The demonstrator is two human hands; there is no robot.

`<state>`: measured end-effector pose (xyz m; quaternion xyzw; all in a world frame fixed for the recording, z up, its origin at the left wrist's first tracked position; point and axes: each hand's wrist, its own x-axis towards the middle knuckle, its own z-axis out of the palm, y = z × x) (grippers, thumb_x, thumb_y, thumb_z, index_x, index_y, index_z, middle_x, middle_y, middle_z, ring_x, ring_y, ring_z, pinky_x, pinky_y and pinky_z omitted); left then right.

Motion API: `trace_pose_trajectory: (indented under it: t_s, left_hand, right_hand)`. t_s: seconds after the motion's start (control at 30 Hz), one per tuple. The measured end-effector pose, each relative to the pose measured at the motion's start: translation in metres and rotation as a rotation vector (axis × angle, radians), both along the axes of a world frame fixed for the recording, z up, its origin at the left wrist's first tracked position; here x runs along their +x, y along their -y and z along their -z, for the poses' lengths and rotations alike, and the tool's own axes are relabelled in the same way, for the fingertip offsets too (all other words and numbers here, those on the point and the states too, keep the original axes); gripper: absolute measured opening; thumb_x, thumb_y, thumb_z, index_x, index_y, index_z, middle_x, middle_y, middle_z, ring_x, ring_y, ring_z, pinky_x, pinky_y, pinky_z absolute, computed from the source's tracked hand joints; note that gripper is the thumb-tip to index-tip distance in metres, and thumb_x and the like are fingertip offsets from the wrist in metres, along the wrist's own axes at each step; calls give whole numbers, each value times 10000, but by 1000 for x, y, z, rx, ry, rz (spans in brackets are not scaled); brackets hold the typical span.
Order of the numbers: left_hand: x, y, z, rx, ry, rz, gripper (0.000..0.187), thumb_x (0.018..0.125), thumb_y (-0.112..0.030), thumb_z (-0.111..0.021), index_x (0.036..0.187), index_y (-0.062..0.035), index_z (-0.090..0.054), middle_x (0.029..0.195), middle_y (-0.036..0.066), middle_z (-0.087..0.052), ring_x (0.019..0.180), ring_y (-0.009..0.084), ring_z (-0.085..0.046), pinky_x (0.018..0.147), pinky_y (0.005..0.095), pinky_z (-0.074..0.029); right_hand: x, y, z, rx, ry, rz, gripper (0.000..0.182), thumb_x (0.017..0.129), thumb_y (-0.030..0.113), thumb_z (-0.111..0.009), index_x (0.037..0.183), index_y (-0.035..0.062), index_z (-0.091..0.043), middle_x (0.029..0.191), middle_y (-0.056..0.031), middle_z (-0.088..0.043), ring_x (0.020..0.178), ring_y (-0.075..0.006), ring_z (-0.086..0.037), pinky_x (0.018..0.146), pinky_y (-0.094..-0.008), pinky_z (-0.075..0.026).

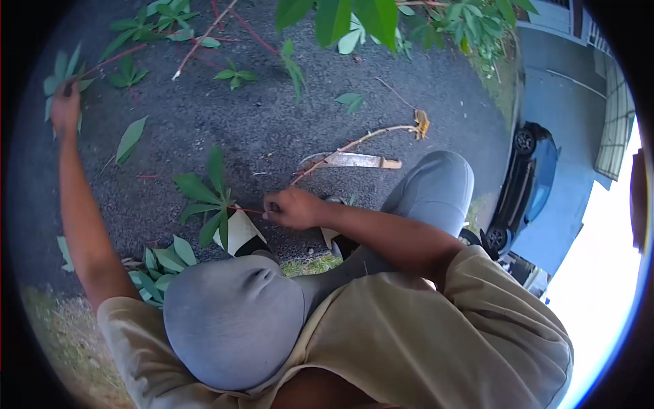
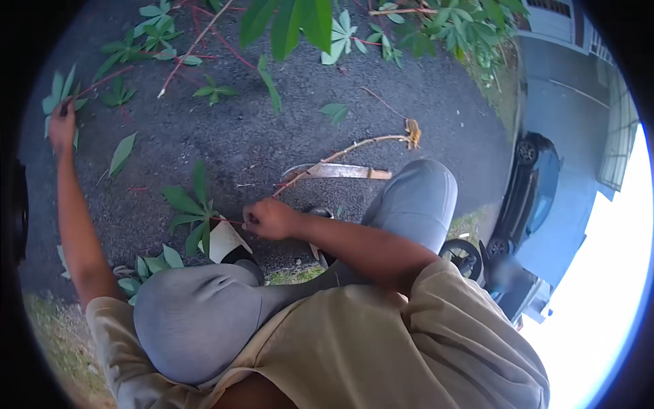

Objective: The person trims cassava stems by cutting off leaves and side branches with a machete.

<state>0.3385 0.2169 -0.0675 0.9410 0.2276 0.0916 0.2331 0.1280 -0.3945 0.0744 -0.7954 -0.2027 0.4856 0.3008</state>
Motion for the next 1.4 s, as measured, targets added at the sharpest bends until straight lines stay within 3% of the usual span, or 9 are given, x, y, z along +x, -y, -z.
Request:
trace_pose_trajectory:
  t_s: [0.13, 0.33, 0.43, 0.63, 0.8, 0.87, 1.0, 1.13, 1.4]
  left_hand:
    - [-123, 95, -141, -164, 202, 388, 323, 1075, -42, -519, 1352, -37, -685, 1356, 143, -714, 1313, 294, -662, 1118, 374, -480]
    - [-330, 189, -275, 101, 156, 191, 295, 1029, 29, -569, 1292, -6, -697, 1334, 182, -716, 1287, 355, -676, 1099, 439, -516]
    - [-452, 223, -275, 140, 0, -1, 295, 969, 61, -591, 1243, 17, -691, 1318, 200, -713, 1215, 399, -695, 1039, 478, -552]
    - [-593, 300, -229, -62, -736, -175, 202, 938, -125, -675, 1089, -34, -774, 1055, 255, -757, 986, 473, -717, 898, 524, -578]
    - [-456, 321, -237, -234, -767, 132, 325, 968, -341, -729, 1087, -40, -757, 954, 265, -747, 925, 474, -710, 826, 552, -569]
    - [-370, 315, -223, -167, -517, 197, 336, 994, -342, -708, 1056, -12, -713, 1050, 263, -738, 925, 476, -707, 818, 568, -552]
    - [-136, 324, -222, -385, -19, 537, 325, 1045, -306, -637, 1119, 3, -709, 1095, 236, -726, 1082, 457, -676, 901, 533, -534]
    - [71, 351, -149, 62, 113, 533, 347, 1007, -344, -674, 1168, -40, -721, 1137, 220, -735, 1116, 429, -693, 950, 530, -556]
    - [173, 376, -31, -36, -312, 201, 349, 953, -324, -735, 1203, -80, -748, 1225, 187, -755, 1137, 380, -732, 975, 537, -576]
  right_hand:
    - [-1, -24, 4, 73, -80, 157, 240, 981, 265, -726, 1024, 32, -688, 871, -166, -742, 813, -341, -745, 744, -463, -564]
    - [-41, -123, 24, 416, 80, 170, 209, 997, 236, -725, 1028, 34, -679, 852, -127, -720, 754, -262, -706, 693, -409, -544]
    - [-107, -180, 45, 668, 55, 27, 173, 967, 214, -731, 1005, 47, -706, 879, -130, -729, 778, -283, -728, 704, -420, -560]
    - [-132, -180, 51, 298, -296, -562, 446, 1057, 421, -617, 920, 15, -739, 866, -172, -757, 780, -291, -743, 736, -448, -570]
    - [37, -37, 29, 39, -389, -496, 348, 962, 336, -620, 921, 17, -752, 820, -147, -752, 733, -257, -739, 699, -447, -563]
    - [117, 49, 75, -82, 65, -998, 370, 964, 346, -604, 916, 30, -791, 879, -177, -779, 813, -343, -757, 756, -486, -579]
    - [203, 144, 29, -711, -398, -338, 344, 912, 345, -638, 968, 72, -840, 924, -132, -813, 864, -297, -785, 838, -461, -618]
    - [181, 192, 28, -1039, 9, -801, 280, 941, 249, -673, 1122, 87, -813, 1222, -127, -780, 1118, -312, -752, 969, -523, -581]
    - [105, 274, 47, -830, 500, -333, 307, 976, 117, -591, 1279, 89, -632, 1304, -142, -674, 1268, -343, -662, 1169, -595, -410]
